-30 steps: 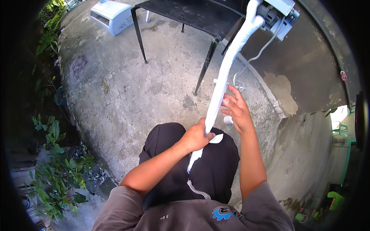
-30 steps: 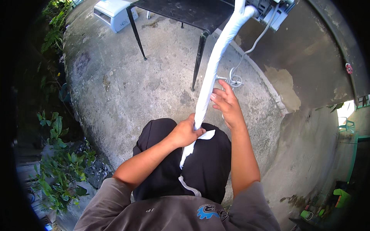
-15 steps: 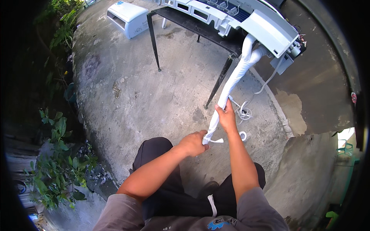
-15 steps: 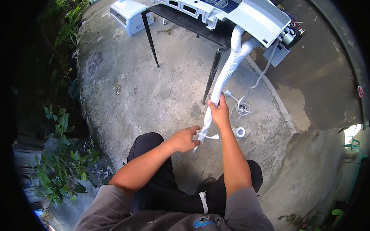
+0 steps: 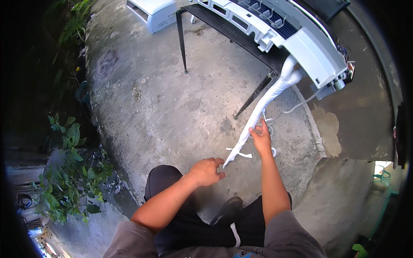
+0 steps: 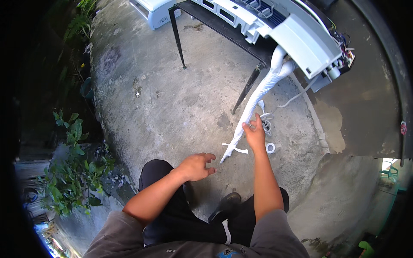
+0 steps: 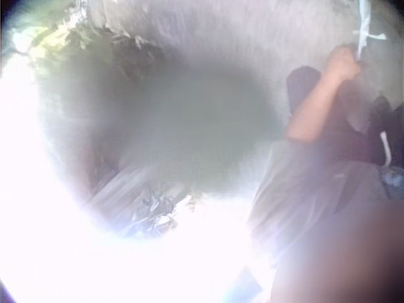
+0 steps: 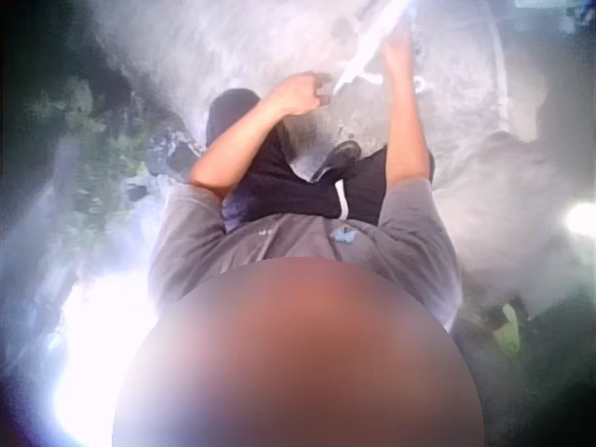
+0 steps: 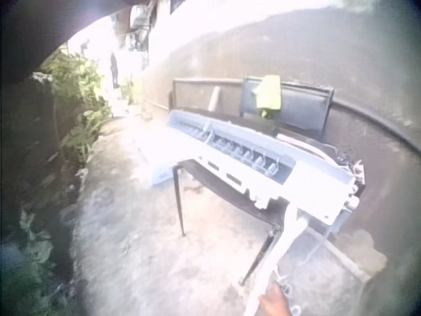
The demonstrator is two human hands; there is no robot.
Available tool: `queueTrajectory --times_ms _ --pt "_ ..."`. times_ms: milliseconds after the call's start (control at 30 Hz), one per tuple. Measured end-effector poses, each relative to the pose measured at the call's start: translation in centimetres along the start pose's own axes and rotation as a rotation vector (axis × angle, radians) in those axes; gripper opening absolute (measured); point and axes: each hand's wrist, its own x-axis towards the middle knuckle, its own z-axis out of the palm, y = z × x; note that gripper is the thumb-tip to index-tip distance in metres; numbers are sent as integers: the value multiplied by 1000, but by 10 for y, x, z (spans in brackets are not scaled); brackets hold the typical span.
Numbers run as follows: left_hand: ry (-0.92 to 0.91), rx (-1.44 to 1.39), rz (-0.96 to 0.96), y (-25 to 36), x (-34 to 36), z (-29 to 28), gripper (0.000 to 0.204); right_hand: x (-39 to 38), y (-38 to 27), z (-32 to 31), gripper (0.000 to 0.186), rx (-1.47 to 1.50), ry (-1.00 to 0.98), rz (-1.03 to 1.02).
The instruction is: The person wraps a white pipe connected to an air conditioner unit with white tape, then uses a screwdriver to adjust internal components and reattaches the front cover.
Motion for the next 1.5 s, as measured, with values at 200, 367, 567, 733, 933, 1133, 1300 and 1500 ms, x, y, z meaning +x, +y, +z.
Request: queueTrajectory --times_ms 200,367,567,733,933,1133,1300,1500 --pt "-123 -194 -111 -2 -47 21 57 -106 -4 -71 71 -521 -198 239" --pt "136 -477 -220 1 -116 43 43 -226 -43 -135 49 -719 -428 411" --pt "436 -798 -376 22 -250 10 29 -313 -168 -170 36 -670 -480 585" --pt "101 -235 -539 49 -316 -49 33 -341 -322 -76 27 -613 -637 135" --pt "-229 16 -293 83 -275 -103 40 -354 -494 72 23 -137 -704 -245" --pt "-182 -54 -352 90 -205 -221 43 -279 -592 87 24 -36 -627 -354" --pt "47 -240 -488 96 -147 -359 45 -180 -642 107 25 86 -556 -504" --pt "161 -363 -607 84 -135 -447 48 -104 -722 119 26 66 -496 -635"
